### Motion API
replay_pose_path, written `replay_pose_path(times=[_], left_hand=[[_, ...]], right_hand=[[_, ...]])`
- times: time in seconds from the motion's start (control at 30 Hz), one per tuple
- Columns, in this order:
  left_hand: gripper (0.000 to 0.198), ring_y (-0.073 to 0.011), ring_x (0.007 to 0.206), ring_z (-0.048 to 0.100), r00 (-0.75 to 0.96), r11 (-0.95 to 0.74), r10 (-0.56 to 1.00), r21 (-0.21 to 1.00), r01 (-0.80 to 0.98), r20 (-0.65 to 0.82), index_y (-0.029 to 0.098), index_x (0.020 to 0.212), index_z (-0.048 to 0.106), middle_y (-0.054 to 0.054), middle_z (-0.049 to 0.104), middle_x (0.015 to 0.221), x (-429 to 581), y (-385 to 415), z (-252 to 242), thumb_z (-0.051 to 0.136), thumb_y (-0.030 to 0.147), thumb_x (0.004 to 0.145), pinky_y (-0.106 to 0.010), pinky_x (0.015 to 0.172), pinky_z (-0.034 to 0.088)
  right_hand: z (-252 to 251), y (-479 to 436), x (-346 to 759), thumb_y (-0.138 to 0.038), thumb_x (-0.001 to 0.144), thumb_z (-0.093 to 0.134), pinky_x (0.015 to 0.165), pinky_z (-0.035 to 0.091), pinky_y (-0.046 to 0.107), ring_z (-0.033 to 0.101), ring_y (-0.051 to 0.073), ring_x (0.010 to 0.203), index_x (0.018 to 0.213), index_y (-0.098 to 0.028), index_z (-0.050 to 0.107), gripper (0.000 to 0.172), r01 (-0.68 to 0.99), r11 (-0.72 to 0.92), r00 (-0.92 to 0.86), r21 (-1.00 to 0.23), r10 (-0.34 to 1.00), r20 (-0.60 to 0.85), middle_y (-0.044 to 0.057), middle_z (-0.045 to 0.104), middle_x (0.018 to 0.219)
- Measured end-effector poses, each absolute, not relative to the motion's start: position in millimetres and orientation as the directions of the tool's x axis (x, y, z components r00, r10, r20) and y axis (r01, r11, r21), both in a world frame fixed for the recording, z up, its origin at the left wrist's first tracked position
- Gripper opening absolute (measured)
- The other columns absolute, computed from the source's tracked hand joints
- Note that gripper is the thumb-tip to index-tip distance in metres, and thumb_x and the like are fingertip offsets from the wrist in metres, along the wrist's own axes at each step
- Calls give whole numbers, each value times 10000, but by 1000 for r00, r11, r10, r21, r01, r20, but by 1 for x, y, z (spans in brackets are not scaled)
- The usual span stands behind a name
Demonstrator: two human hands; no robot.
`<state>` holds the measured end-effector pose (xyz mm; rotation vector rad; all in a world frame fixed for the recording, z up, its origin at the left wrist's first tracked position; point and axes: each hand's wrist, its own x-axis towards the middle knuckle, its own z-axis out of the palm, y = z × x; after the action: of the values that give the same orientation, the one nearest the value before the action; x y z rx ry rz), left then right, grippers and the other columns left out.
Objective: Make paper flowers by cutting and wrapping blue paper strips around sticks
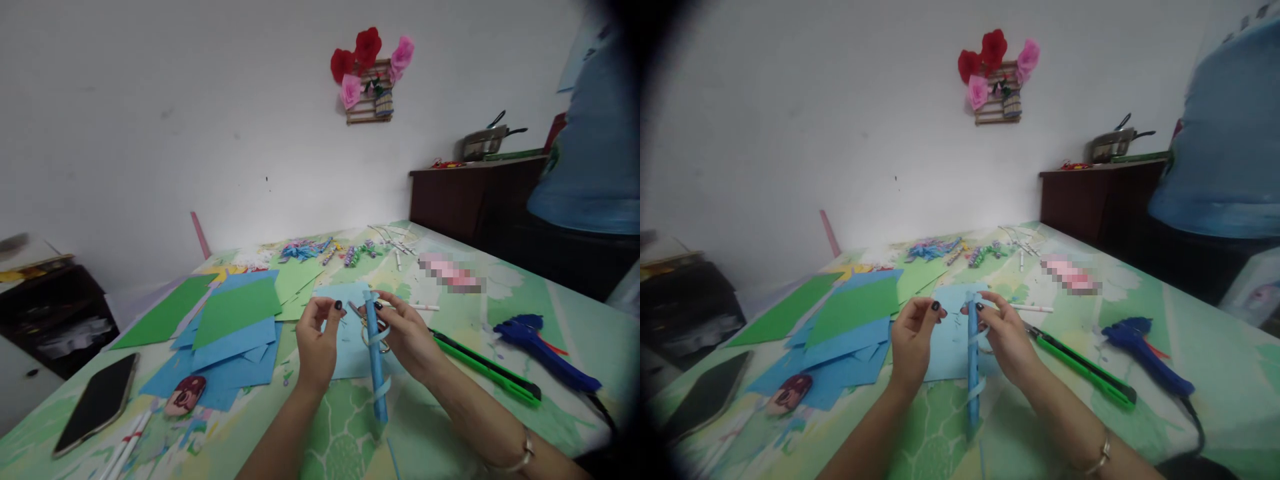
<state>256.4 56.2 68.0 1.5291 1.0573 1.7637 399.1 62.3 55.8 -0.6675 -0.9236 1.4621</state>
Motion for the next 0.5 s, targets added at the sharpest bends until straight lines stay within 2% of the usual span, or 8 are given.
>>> replay_pose_path(times=[0.1, 0.2, 0.37, 0.5], left_hand=[[189, -103, 610, 521, -217, -520, 820, 848, 103, 530, 154, 698, 513, 3, 550, 622, 253, 59, 68, 504, 304, 812, -211, 601, 407], [173, -106, 604, 533, -206, -506, 828, 853, 125, 522, 152, 709, 534, -5, 584, 638, 252, 60, 67, 523, 300, 798, -213, 591, 410], [146, -127, 650, 566, -193, -476, 847, 868, 139, 495, 149, 720, 571, -22, 611, 678, 252, 62, 65, 582, 292, 751, -230, 613, 435], [125, -121, 651, 554, -214, -473, 846, 873, 118, 488, 152, 715, 572, -16, 590, 690, 253, 65, 66, 618, 268, 718, -223, 594, 438]], right_hand=[[66, 79, 401, -245, 665, 667, 597, 438, 286, 585, 163, 683, 975, -190, 492, 360, -566, -15, -160, -824, 983, 92, 60, 668, 804], [71, 109, 402, -194, 656, 661, 591, 457, 277, 588, 152, 679, 938, -179, 508, 322, -521, 5, -146, -853, 985, 95, 58, 656, 812], [59, 174, 402, -117, 686, 609, 630, 487, 259, 582, 109, 626, 871, -188, 500, 226, -445, 15, -5, -895, 1000, 20, -8, 593, 706], [43, 209, 400, -70, 724, 574, 668, 495, 247, 583, 96, 673, 848, -165, 505, 170, -392, 9, 52, -920, 999, -13, -12, 570, 743]])
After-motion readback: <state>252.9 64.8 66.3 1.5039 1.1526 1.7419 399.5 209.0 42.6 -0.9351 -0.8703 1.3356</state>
